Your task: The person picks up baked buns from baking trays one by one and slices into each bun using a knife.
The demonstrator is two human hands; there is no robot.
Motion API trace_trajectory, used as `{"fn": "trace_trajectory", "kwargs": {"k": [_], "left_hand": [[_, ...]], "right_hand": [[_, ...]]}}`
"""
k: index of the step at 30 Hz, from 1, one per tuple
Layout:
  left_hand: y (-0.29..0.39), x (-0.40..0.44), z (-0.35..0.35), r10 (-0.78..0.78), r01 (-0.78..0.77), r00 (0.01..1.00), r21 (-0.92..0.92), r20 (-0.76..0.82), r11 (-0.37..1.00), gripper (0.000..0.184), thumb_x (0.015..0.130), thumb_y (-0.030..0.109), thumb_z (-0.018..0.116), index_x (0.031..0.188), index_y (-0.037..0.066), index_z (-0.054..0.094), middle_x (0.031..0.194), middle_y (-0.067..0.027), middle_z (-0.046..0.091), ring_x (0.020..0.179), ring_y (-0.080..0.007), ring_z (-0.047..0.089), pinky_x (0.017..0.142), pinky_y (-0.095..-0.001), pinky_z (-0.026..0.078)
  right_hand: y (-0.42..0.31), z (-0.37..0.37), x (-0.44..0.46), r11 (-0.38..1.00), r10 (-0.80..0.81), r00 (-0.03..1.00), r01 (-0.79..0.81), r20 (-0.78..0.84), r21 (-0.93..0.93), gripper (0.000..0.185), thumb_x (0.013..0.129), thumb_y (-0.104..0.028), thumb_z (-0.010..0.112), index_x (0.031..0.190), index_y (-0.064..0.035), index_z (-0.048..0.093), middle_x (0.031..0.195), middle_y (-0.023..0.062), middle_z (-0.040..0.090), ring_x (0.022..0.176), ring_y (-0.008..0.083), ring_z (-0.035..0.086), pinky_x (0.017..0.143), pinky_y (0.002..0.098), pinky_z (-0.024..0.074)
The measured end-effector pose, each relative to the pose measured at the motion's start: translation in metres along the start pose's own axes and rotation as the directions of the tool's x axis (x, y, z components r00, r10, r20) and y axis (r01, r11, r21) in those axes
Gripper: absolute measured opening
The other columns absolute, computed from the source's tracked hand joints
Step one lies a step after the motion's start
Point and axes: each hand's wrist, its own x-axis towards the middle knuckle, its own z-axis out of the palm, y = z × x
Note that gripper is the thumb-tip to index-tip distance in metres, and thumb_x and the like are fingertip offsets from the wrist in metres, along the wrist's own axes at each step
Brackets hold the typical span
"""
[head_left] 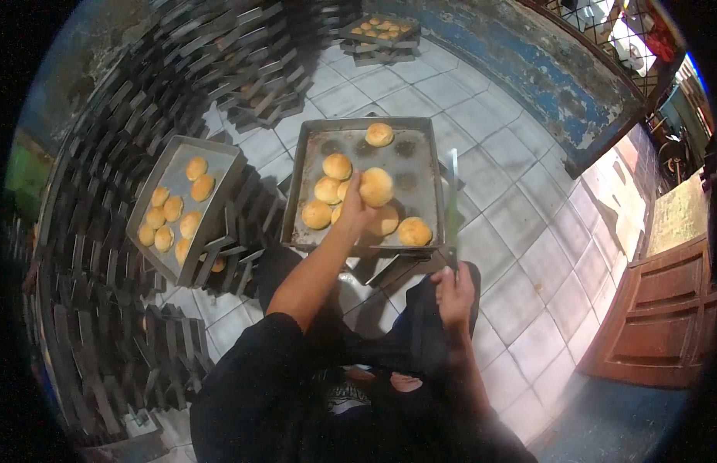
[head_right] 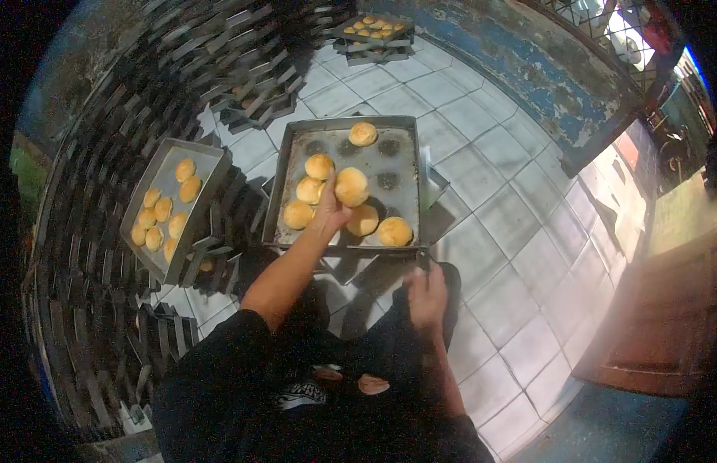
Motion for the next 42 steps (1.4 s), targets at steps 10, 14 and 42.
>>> {"fn": "trace_trajectory", "kwargs": {"k": [10, 14, 42], "left_hand": [[0.074, -0.070, -0.018, 0.077, -0.071, 0.996, -0.129, 0.046, 0.989, 0.055, 0.093, 0.057, 0.067, 0.122, 0.010, 0.068, 0.118, -0.0123, 0.073, 0.109, -0.0305, 0.071, 0.098, -0.0498, 0.057], [0.076, -0.078, -0.014, 0.132, -0.125, 0.991, -0.134, 0.038, 0.983, 0.056, 0.092, 0.059, 0.069, 0.119, 0.010, 0.068, 0.111, -0.0115, 0.073, 0.104, -0.0291, 0.071, 0.096, -0.0478, 0.057], [0.055, -0.079, -0.011, 0.011, 0.003, 0.986, -0.082, 0.164, 0.997, 0.033, 0.096, 0.042, 0.072, 0.110, 0.012, 0.067, 0.094, -0.0050, 0.072, 0.086, -0.0211, 0.071, 0.078, -0.0384, 0.061]], "right_hand": [[-0.030, 0.096, -0.042, 0.911, -0.207, 0.921, 0.305, 0.331, -0.277, 0.050, 0.103, -0.018, 0.058, 0.149, 0.0008, 0.050, 0.086, 0.0103, 0.071, 0.079, 0.0140, 0.066, 0.076, 0.0299, 0.0533], [-0.022, 0.106, -0.043, 0.820, -0.302, 0.877, 0.439, 0.373, -0.368, 0.050, 0.103, -0.017, 0.058, 0.148, 0.0034, 0.049, 0.086, 0.0131, 0.071, 0.081, 0.0152, 0.068, 0.079, 0.0308, 0.0543], [-0.039, 0.105, -0.042, 0.854, -0.248, 0.912, 0.365, 0.327, -0.372, 0.045, 0.100, -0.012, 0.059, 0.142, 0.0033, 0.054, 0.122, 0.0317, 0.066, 0.112, 0.0446, 0.067, 0.092, 0.0431, 0.0540]]}}
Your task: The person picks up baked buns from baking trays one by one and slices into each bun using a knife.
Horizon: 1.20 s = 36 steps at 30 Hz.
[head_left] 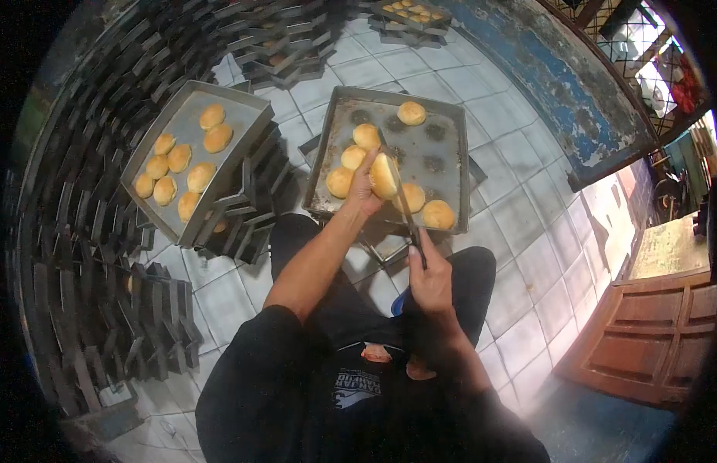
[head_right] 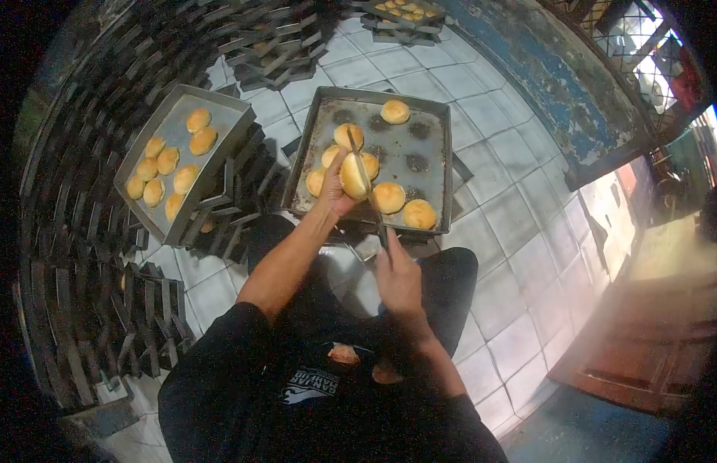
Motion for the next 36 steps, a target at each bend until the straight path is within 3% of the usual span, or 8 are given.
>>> {"fn": "trace_trajectory", "kwargs": {"k": [3, 6, 12, 20, 24, 28, 31, 36], "left_hand": [[-0.017, -0.001, 0.006, 0.093, -0.096, 0.993, -0.045, -0.070, 0.994, 0.037, 0.091, 0.047, 0.075, 0.105, 0.013, 0.070, 0.089, -0.0025, 0.073, 0.080, -0.0207, 0.072, 0.070, -0.0393, 0.061], [0.001, -0.005, 0.003, 0.093, -0.096, 0.993, -0.043, -0.074, 0.994, 0.031, 0.096, 0.042, 0.072, 0.109, 0.014, 0.067, 0.093, -0.0026, 0.071, 0.086, -0.0188, 0.071, 0.078, -0.0382, 0.060], [-0.009, -0.005, 0.007, 0.018, -0.018, 0.998, 0.017, -0.055, 1.000, 0.029, 0.094, 0.042, 0.074, 0.105, 0.016, 0.069, 0.091, -0.0009, 0.072, 0.079, -0.0166, 0.070, 0.072, -0.0349, 0.060], [0.004, -0.003, 0.008, 0.065, -0.066, 0.992, -0.005, -0.108, 0.998, 0.030, 0.095, 0.044, 0.073, 0.105, 0.016, 0.069, 0.092, -0.0001, 0.072, 0.083, -0.0166, 0.070, 0.073, -0.0354, 0.059], [-0.021, -0.005, 0.002, 0.047, -0.046, 0.999, 0.071, -0.012, 0.996, 0.037, 0.095, 0.047, 0.072, 0.109, 0.013, 0.067, 0.093, -0.0033, 0.072, 0.081, -0.0176, 0.070, 0.073, -0.0362, 0.059], [-0.017, -0.003, 0.003, 0.117, -0.114, 0.992, 0.052, -0.038, 0.992, 0.040, 0.097, 0.047, 0.069, 0.111, 0.010, 0.066, 0.092, -0.0061, 0.071, 0.079, -0.0181, 0.070, 0.072, -0.0367, 0.059], [0.003, -0.003, 0.002, 0.072, -0.072, 0.997, 0.017, -0.001, 0.997, 0.038, 0.098, 0.046, 0.068, 0.111, 0.010, 0.065, 0.093, -0.0059, 0.071, 0.080, -0.0189, 0.070, 0.072, -0.0366, 0.059], [-0.019, -0.009, 0.006, 0.125, -0.122, 0.992, 0.126, -0.021, 0.985, 0.040, 0.098, 0.049, 0.068, 0.111, 0.011, 0.065, 0.094, -0.0049, 0.070, 0.082, -0.0194, 0.070, 0.072, -0.0377, 0.060]], "right_hand": [[-0.011, -0.001, 0.031, 0.997, -0.073, 0.997, 0.072, -0.005, -0.025, 0.049, 0.099, -0.014, 0.061, 0.145, -0.0005, 0.052, 0.116, 0.0323, 0.066, 0.106, 0.0459, 0.068, 0.087, 0.0447, 0.0543], [-0.008, 0.001, 0.018, 0.999, -0.024, 0.999, 0.026, 0.047, -0.034, 0.047, 0.099, -0.014, 0.061, 0.144, -0.0012, 0.054, 0.112, 0.0322, 0.067, 0.102, 0.0460, 0.069, 0.085, 0.0442, 0.0550], [0.007, 0.005, 0.007, 0.999, 0.031, 0.999, -0.031, -0.007, 0.040, 0.046, 0.099, -0.015, 0.061, 0.143, -0.0018, 0.055, 0.104, 0.0319, 0.068, 0.094, 0.0453, 0.071, 0.081, 0.0445, 0.0553], [0.010, 0.002, 0.004, 0.996, -0.079, 0.997, 0.080, 0.015, -0.040, 0.048, 0.099, -0.015, 0.062, 0.144, -0.0015, 0.054, 0.103, 0.0295, 0.071, 0.090, 0.0421, 0.072, 0.081, 0.0399, 0.0559], [-0.010, -0.003, 0.014, 0.982, 0.146, 0.988, -0.150, 0.048, 0.113, 0.049, 0.100, -0.017, 0.061, 0.146, -0.0008, 0.052, 0.098, 0.0297, 0.071, 0.085, 0.0380, 0.074, 0.078, 0.0355, 0.0553], [-0.014, -0.006, 0.038, 0.998, 0.039, 0.996, -0.043, 0.076, 0.046, 0.047, 0.101, -0.016, 0.059, 0.144, 0.0005, 0.053, 0.097, 0.0322, 0.069, 0.088, 0.0389, 0.074, 0.078, 0.0402, 0.0549], [-0.003, -0.011, 0.004, 0.997, -0.080, 0.996, 0.080, 0.050, 0.002, 0.046, 0.101, -0.016, 0.059, 0.144, 0.0007, 0.053, 0.096, 0.0310, 0.070, 0.084, 0.0384, 0.074, 0.078, 0.0403, 0.0551], [-0.010, -0.017, -0.008, 0.990, 0.118, 0.991, -0.122, 0.066, 0.066, 0.048, 0.101, -0.017, 0.059, 0.148, -0.0060, 0.052, 0.083, 0.0191, 0.072, 0.069, 0.0255, 0.069, 0.072, 0.0346, 0.0551]]}}
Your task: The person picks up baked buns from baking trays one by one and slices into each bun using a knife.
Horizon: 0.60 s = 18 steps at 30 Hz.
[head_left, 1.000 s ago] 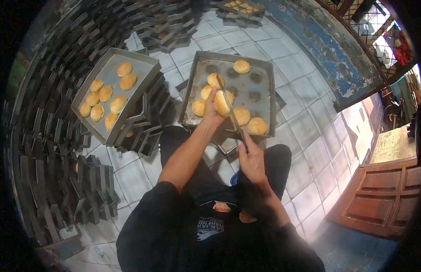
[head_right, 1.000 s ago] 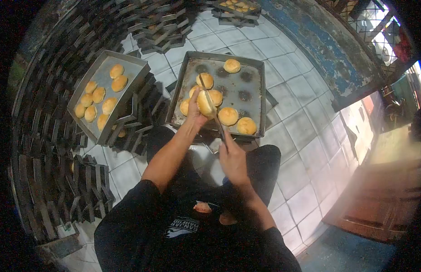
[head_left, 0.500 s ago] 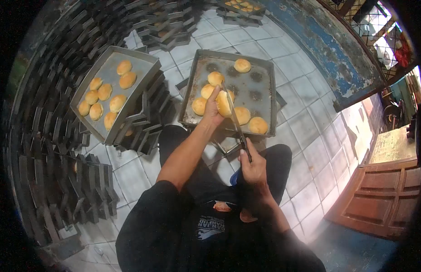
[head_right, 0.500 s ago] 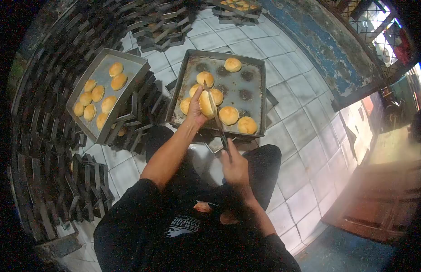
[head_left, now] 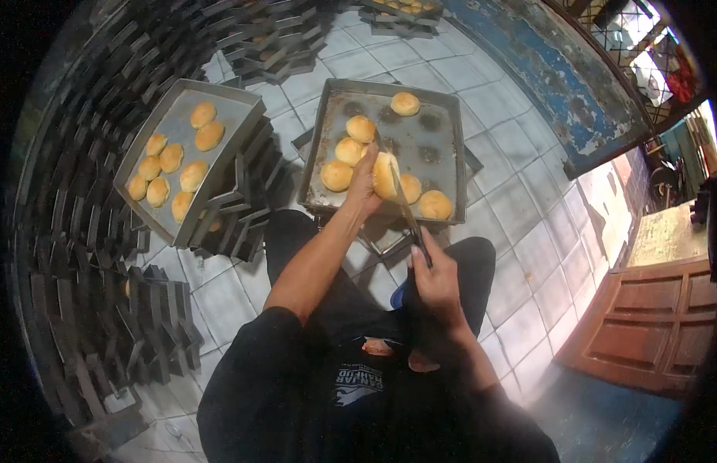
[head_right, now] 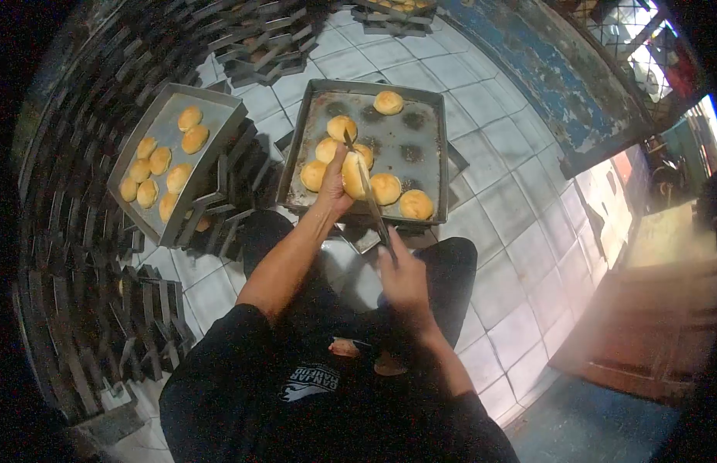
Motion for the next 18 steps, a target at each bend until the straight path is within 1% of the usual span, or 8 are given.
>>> {"fn": "trace_trajectory", "kwargs": {"k": [1, 4, 5, 8, 10, 12, 16, 18], "left_hand": [[-0.007, -0.001, 0.001, 0.006, -0.007, 1.000, 0.083, 0.006, 0.997, 0.043, 0.095, 0.053, 0.069, 0.113, 0.014, 0.065, 0.095, -0.0041, 0.070, 0.083, -0.0193, 0.070, 0.072, -0.0379, 0.060], [-0.010, 0.001, 0.001, 0.007, -0.007, 1.000, 0.022, -0.006, 1.000, 0.042, 0.096, 0.053, 0.068, 0.112, 0.014, 0.065, 0.094, -0.0037, 0.069, 0.083, -0.0195, 0.069, 0.072, -0.0381, 0.060], [-0.004, 0.004, -0.002, 0.014, -0.014, 1.000, 0.025, -0.005, 1.000, 0.042, 0.096, 0.053, 0.068, 0.112, 0.014, 0.065, 0.094, -0.0037, 0.069, 0.083, -0.0195, 0.069, 0.072, -0.0381, 0.060], [0.010, 0.010, -0.009, 0.014, -0.014, 0.999, -0.009, -0.030, 1.000, 0.044, 0.096, 0.055, 0.068, 0.112, 0.014, 0.065, 0.093, -0.0026, 0.069, 0.085, -0.0188, 0.069, 0.073, -0.0373, 0.059], [0.018, 0.002, 0.003, 0.035, -0.036, 0.998, -0.017, -0.052, 0.999, 0.040, 0.101, 0.046, 0.064, 0.110, 0.008, 0.062, 0.092, -0.0048, 0.068, 0.081, -0.0179, 0.068, 0.071, -0.0360, 0.060], [0.008, -0.001, 0.004, 0.024, -0.023, 0.999, 0.031, -0.033, 0.999, 0.041, 0.101, 0.047, 0.064, 0.110, 0.007, 0.062, 0.092, -0.0048, 0.067, 0.082, -0.0177, 0.068, 0.070, -0.0360, 0.060], [-0.019, -0.011, 0.013, -0.031, 0.033, 0.999, 0.115, -0.022, 0.993, 0.042, 0.100, 0.048, 0.065, 0.111, 0.007, 0.063, 0.094, -0.0049, 0.067, 0.083, -0.0171, 0.067, 0.070, -0.0357, 0.059], [-0.015, -0.009, 0.015, 0.012, -0.007, 0.999, 0.097, -0.053, 0.995, 0.043, 0.101, 0.049, 0.064, 0.110, 0.007, 0.063, 0.093, -0.0049, 0.068, 0.082, -0.0172, 0.067, 0.069, -0.0353, 0.059]], "right_hand": [[-0.002, 0.005, 0.014, 0.999, -0.007, 1.000, 0.009, -0.030, 0.045, 0.049, 0.101, -0.017, 0.060, 0.149, -0.0081, 0.052, 0.076, 0.0169, 0.068, 0.067, 0.0227, 0.068, 0.070, 0.0332, 0.0543], [-0.011, 0.004, 0.045, 1.000, -0.017, 0.998, 0.019, 0.054, -0.025, 0.046, 0.102, -0.015, 0.059, 0.147, -0.0037, 0.053, 0.078, 0.0113, 0.068, 0.074, 0.0155, 0.066, 0.073, 0.0318, 0.0535], [-0.008, 0.003, 0.045, 0.997, -0.059, 0.997, 0.061, 0.055, -0.037, 0.049, 0.101, -0.017, 0.059, 0.148, -0.0063, 0.052, 0.081, 0.0200, 0.070, 0.071, 0.0239, 0.070, 0.072, 0.0347, 0.0543], [0.002, -0.002, 0.010, 0.997, -0.042, 0.998, 0.045, 0.038, -0.066, 0.050, 0.101, -0.017, 0.060, 0.148, -0.0040, 0.052, 0.085, 0.0207, 0.071, 0.075, 0.0245, 0.073, 0.074, 0.0349, 0.0547], [0.018, -0.003, -0.009, 0.998, -0.056, 0.997, 0.057, 0.053, -0.020, 0.049, 0.101, -0.018, 0.060, 0.147, -0.0020, 0.052, 0.086, 0.0212, 0.071, 0.078, 0.0240, 0.074, 0.075, 0.0353, 0.0551], [0.025, -0.002, -0.017, 0.999, -0.032, 0.999, 0.032, 0.004, 0.017, 0.048, 0.101, -0.020, 0.059, 0.146, -0.0017, 0.053, 0.084, 0.0218, 0.071, 0.077, 0.0232, 0.073, 0.076, 0.0365, 0.0553], [0.012, 0.006, 0.032, 0.998, -0.005, 1.000, 0.006, -0.017, 0.058, 0.048, 0.101, -0.019, 0.060, 0.145, -0.0009, 0.054, 0.081, 0.0221, 0.070, 0.075, 0.0243, 0.072, 0.076, 0.0368, 0.0552], [0.005, 0.009, 0.051, 0.997, -0.061, 0.998, 0.062, 0.016, -0.051, 0.048, 0.101, -0.019, 0.061, 0.144, -0.0003, 0.054, 0.078, 0.0220, 0.069, 0.073, 0.0272, 0.072, 0.075, 0.0365, 0.0549]]}}
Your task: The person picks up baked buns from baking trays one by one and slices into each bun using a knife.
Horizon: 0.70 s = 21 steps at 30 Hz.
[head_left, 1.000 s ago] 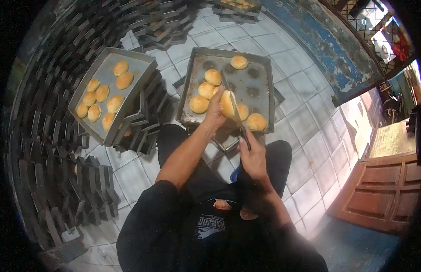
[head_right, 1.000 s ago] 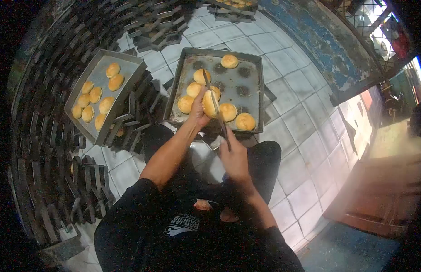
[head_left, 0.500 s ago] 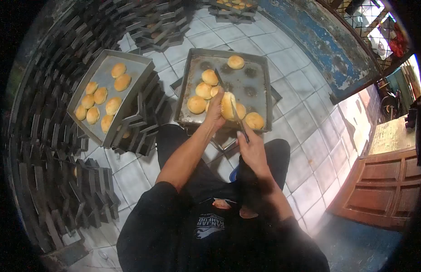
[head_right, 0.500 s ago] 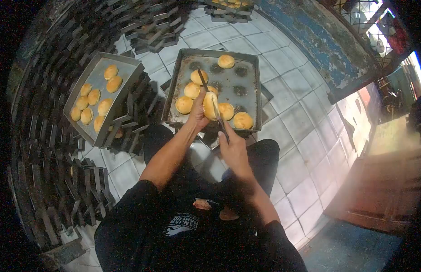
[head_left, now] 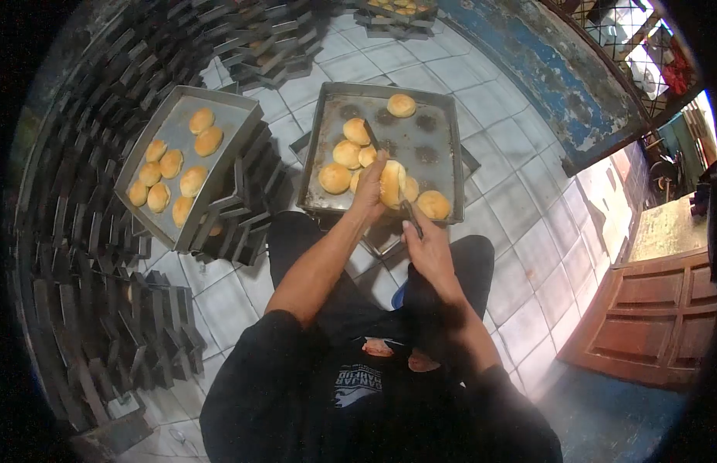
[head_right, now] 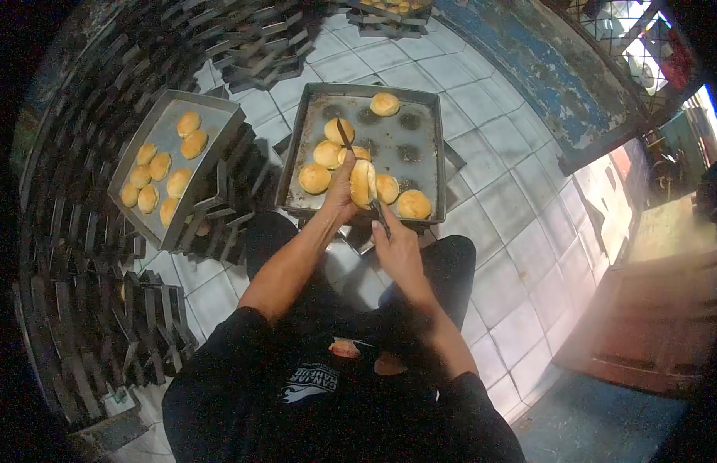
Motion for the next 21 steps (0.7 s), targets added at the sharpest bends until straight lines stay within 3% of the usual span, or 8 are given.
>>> {"fn": "trace_trajectory", "kwargs": {"k": [2, 4, 6, 9, 11, 14, 19, 21], "left_hand": [[0.009, 0.007, -0.005, 0.035, -0.036, 0.999, -0.026, -0.039, 0.999, 0.044, 0.101, 0.049, 0.063, 0.109, 0.006, 0.064, 0.092, -0.0049, 0.068, 0.081, -0.0172, 0.067, 0.068, -0.0350, 0.059], [0.020, 0.019, -0.021, 0.044, -0.043, 0.998, -0.031, 0.040, 0.999, 0.046, 0.101, 0.052, 0.061, 0.106, 0.006, 0.065, 0.089, -0.0048, 0.068, 0.078, -0.0173, 0.067, 0.067, -0.0346, 0.058], [0.028, 0.013, -0.012, 0.063, -0.064, 0.997, -0.027, -0.033, 0.998, 0.047, 0.102, 0.053, 0.059, 0.104, 0.007, 0.066, 0.086, -0.0047, 0.067, 0.075, -0.0174, 0.067, 0.066, -0.0342, 0.058], [0.012, 0.014, -0.012, 0.042, -0.044, 0.998, 0.049, 0.042, 0.998, 0.048, 0.101, 0.055, 0.060, 0.106, 0.008, 0.066, 0.086, -0.0044, 0.067, 0.076, -0.0179, 0.068, 0.067, -0.0349, 0.058], [-0.001, 0.006, 0.002, 0.027, -0.022, 0.997, 0.064, -0.074, 0.998, 0.051, 0.099, 0.058, 0.060, 0.110, 0.008, 0.065, 0.090, -0.0044, 0.067, 0.078, -0.0184, 0.068, 0.069, -0.0370, 0.059], [-0.008, 0.021, -0.018, 0.029, -0.028, 1.000, 0.042, -0.004, 0.999, 0.058, 0.096, 0.064, 0.059, 0.117, 0.010, 0.061, 0.098, -0.0049, 0.067, 0.088, -0.0196, 0.068, 0.079, -0.0370, 0.059], [0.025, 0.025, -0.020, 0.034, -0.033, 0.996, 0.016, -0.086, 0.999, 0.057, 0.100, 0.062, 0.056, 0.113, 0.007, 0.063, 0.099, -0.0063, 0.068, 0.088, -0.0190, 0.069, 0.078, -0.0368, 0.059], [0.022, 0.023, -0.020, 0.023, -0.018, 0.993, 0.042, -0.119, 0.999, 0.058, 0.100, 0.063, 0.055, 0.113, 0.007, 0.063, 0.099, -0.0068, 0.068, 0.089, -0.0190, 0.069, 0.078, -0.0362, 0.059]], "right_hand": [[-0.006, -0.006, -0.010, 1.000, 0.026, 0.999, -0.027, 0.027, 0.014, 0.048, 0.100, -0.019, 0.062, 0.144, 0.0001, 0.054, 0.079, 0.0225, 0.069, 0.074, 0.0300, 0.072, 0.075, 0.0366, 0.0547], [0.005, -0.009, -0.040, 1.000, 0.013, 1.000, -0.013, 0.018, -0.007, 0.048, 0.101, -0.019, 0.061, 0.144, 0.0000, 0.054, 0.082, 0.0229, 0.069, 0.075, 0.0302, 0.072, 0.075, 0.0364, 0.0546], [0.024, -0.008, -0.060, 0.999, -0.031, 0.999, 0.031, 0.018, 0.021, 0.046, 0.101, -0.017, 0.060, 0.143, 0.0005, 0.054, 0.083, 0.0222, 0.070, 0.075, 0.0288, 0.072, 0.075, 0.0359, 0.0546], [0.021, -0.006, -0.063, 0.992, 0.107, 0.994, -0.106, -0.008, 0.064, 0.046, 0.101, -0.017, 0.060, 0.144, -0.0024, 0.055, 0.081, 0.0210, 0.070, 0.075, 0.0286, 0.072, 0.075, 0.0355, 0.0545], [0.009, -0.001, -0.029, 0.987, 0.127, 0.992, -0.127, 0.004, 0.095, 0.045, 0.102, -0.017, 0.060, 0.145, -0.0061, 0.055, 0.080, 0.0193, 0.070, 0.074, 0.0241, 0.071, 0.073, 0.0345, 0.0542], [0.003, 0.003, 0.008, 0.999, 0.034, 0.999, -0.034, 0.030, 0.016, 0.047, 0.100, -0.017, 0.063, 0.144, -0.0033, 0.057, 0.080, 0.0103, 0.071, 0.070, 0.0159, 0.066, 0.070, 0.0338, 0.0532], [0.034, 0.002, -0.040, 0.993, 0.035, 0.997, -0.042, 0.070, 0.114, 0.046, 0.102, -0.018, 0.058, 0.146, -0.0071, 0.055, 0.081, 0.0148, 0.072, 0.075, 0.0177, 0.069, 0.075, 0.0329, 0.0544], [0.039, -0.001, -0.063, 0.985, 0.143, 0.989, -0.147, 0.044, 0.090, 0.046, 0.102, -0.016, 0.059, 0.144, 0.0013, 0.055, 0.081, 0.0102, 0.071, 0.070, 0.0155, 0.065, 0.071, 0.0322, 0.0535]]}}
